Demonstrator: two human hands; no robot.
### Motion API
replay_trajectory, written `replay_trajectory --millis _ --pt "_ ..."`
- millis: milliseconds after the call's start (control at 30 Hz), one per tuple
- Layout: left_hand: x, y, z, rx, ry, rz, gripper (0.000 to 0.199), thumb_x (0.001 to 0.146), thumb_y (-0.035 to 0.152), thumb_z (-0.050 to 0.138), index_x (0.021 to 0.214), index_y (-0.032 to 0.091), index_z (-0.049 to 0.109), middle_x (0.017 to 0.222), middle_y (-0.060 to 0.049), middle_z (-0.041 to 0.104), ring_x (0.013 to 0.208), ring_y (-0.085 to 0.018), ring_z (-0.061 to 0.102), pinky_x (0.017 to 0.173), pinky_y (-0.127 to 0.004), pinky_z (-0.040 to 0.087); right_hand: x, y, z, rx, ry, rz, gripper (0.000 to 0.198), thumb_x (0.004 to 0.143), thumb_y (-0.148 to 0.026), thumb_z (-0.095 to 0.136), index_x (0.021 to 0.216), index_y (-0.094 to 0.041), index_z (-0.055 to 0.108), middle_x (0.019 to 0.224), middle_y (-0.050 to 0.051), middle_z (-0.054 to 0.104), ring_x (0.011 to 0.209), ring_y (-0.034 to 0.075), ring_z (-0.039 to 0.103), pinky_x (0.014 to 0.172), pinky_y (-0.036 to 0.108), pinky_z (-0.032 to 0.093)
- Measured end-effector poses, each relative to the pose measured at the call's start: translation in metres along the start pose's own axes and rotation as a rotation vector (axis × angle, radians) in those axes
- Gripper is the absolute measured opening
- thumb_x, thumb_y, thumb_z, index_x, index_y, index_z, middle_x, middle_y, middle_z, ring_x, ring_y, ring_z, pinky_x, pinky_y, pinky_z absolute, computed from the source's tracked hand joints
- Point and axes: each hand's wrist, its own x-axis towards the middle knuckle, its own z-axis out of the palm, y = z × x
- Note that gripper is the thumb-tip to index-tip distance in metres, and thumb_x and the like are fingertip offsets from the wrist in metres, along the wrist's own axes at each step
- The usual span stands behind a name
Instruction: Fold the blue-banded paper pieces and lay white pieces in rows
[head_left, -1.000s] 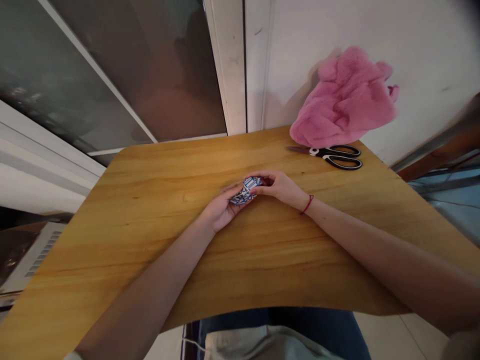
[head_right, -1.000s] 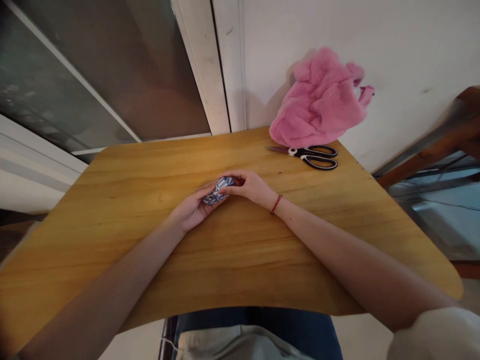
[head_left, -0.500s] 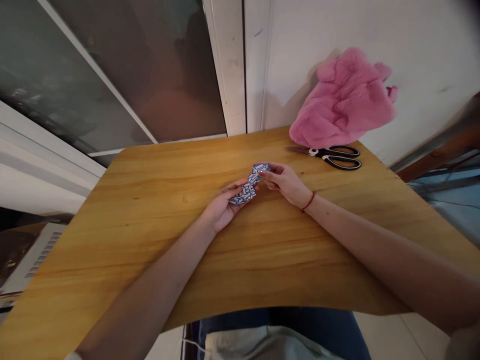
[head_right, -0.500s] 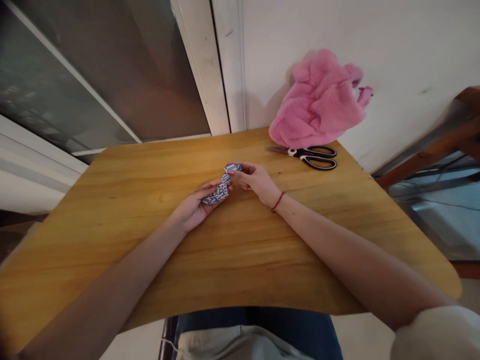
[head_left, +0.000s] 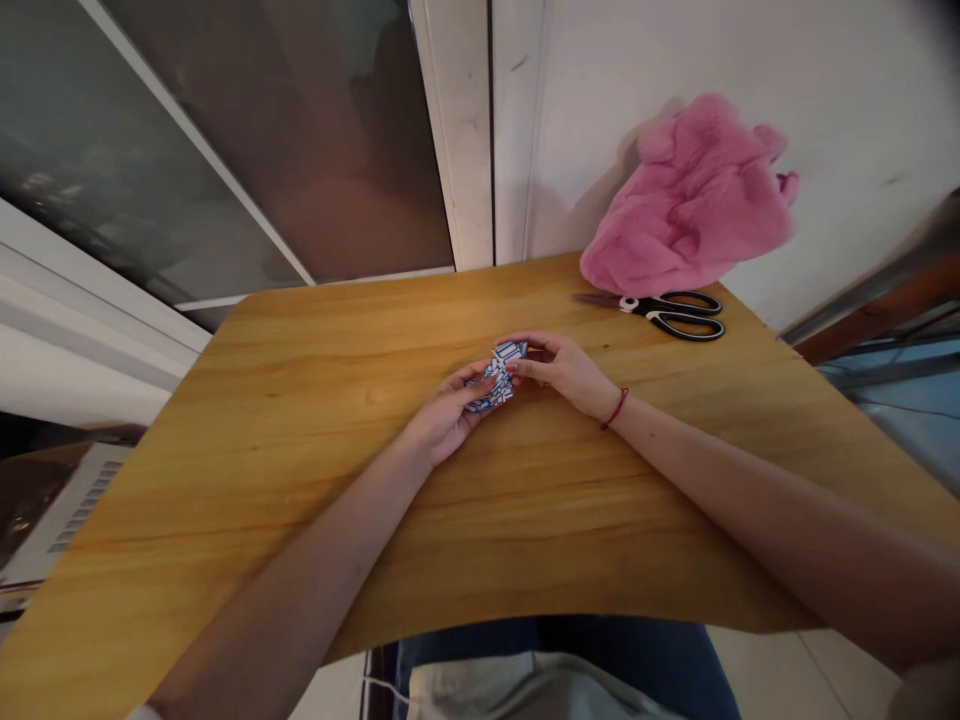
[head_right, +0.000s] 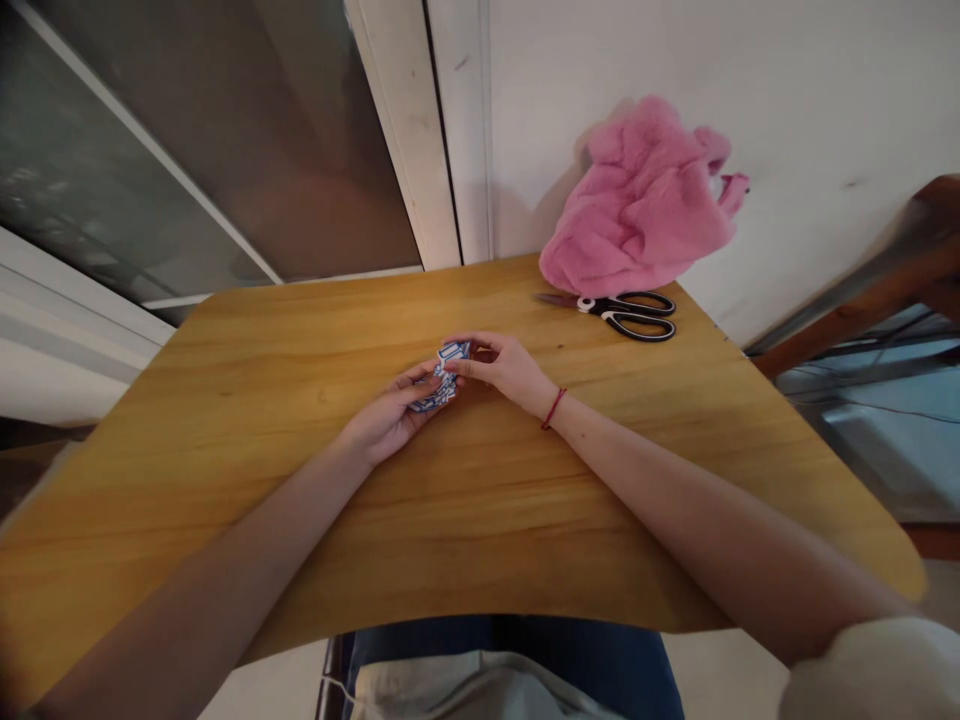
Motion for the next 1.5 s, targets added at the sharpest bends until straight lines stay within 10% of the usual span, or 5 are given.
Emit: replay_trajectory --millis 300,467,733,1167,1500 --pt "0.002 0.0 -0.003 -0.027 -0.017 -0.007 0.027 0.079 0.004 0.054 0.102 0.01 0.067 0.098 -0.011 0.072 0.09 -0.016 0.068 0.084 -0.024 0.05 0.006 0.005 -0.005 0.176 0.172 -0.045 0.037 0.07 -0.051 0.07 0.081 -0.016 0.062 0.05 -0.008 0.035 0.042 0.004 0.026 0.041 0.022 0.018" --pt "0.002 0.0 -0.001 -0.057 0.072 -0.017 0.021 0.083 0.008 0.052 0.096 0.011 0.067 0.093 -0.007 0.072 0.078 -0.014 0.067 0.078 -0.026 0.052 -0.003 0.0 0.003 -0.289 0.131 -0.218 0.041 0.069 -0.049 0.073 0.099 -0.021 0.069 0.086 0.004 0.059 0.079 0.016 0.053 0.075 0.032 0.044" --pt "0.0 0.0 0.001 -0.044 0.027 0.012 0.028 0.082 0.008 0.057 0.108 0.011 0.063 0.095 -0.009 0.071 0.082 -0.013 0.067 0.079 -0.021 0.051 -0.006 0.004 0.005 -0.662 0.012 -0.28 0.062 0.068 -0.049 0.074 0.124 -0.029 0.059 0.124 0.008 0.047 0.123 0.028 0.037 0.109 0.047 0.026" --pt "0.001 0.002 -0.001 -0.059 0.028 0.011 0.026 0.075 0.001 0.058 0.099 0.01 0.064 0.096 -0.008 0.071 0.076 -0.012 0.066 0.076 -0.022 0.051 0.0 -0.001 -0.002 -0.054 -0.266 -0.077 0.034 0.075 -0.033 0.068 0.106 -0.02 0.068 0.107 0.004 0.067 0.102 0.017 0.059 0.092 0.033 0.045" --pt "0.0 0.005 -0.002 -0.066 0.029 -0.002 0.027 0.078 0.001 0.054 0.102 0.009 0.063 0.093 -0.01 0.071 0.084 -0.015 0.069 0.077 -0.021 0.053 0.002 0.002 -0.001 -0.103 -0.001 -0.051 0.034 0.073 -0.043 0.068 0.093 -0.015 0.068 0.069 0.0 0.062 0.057 0.009 0.051 0.057 0.024 0.042"
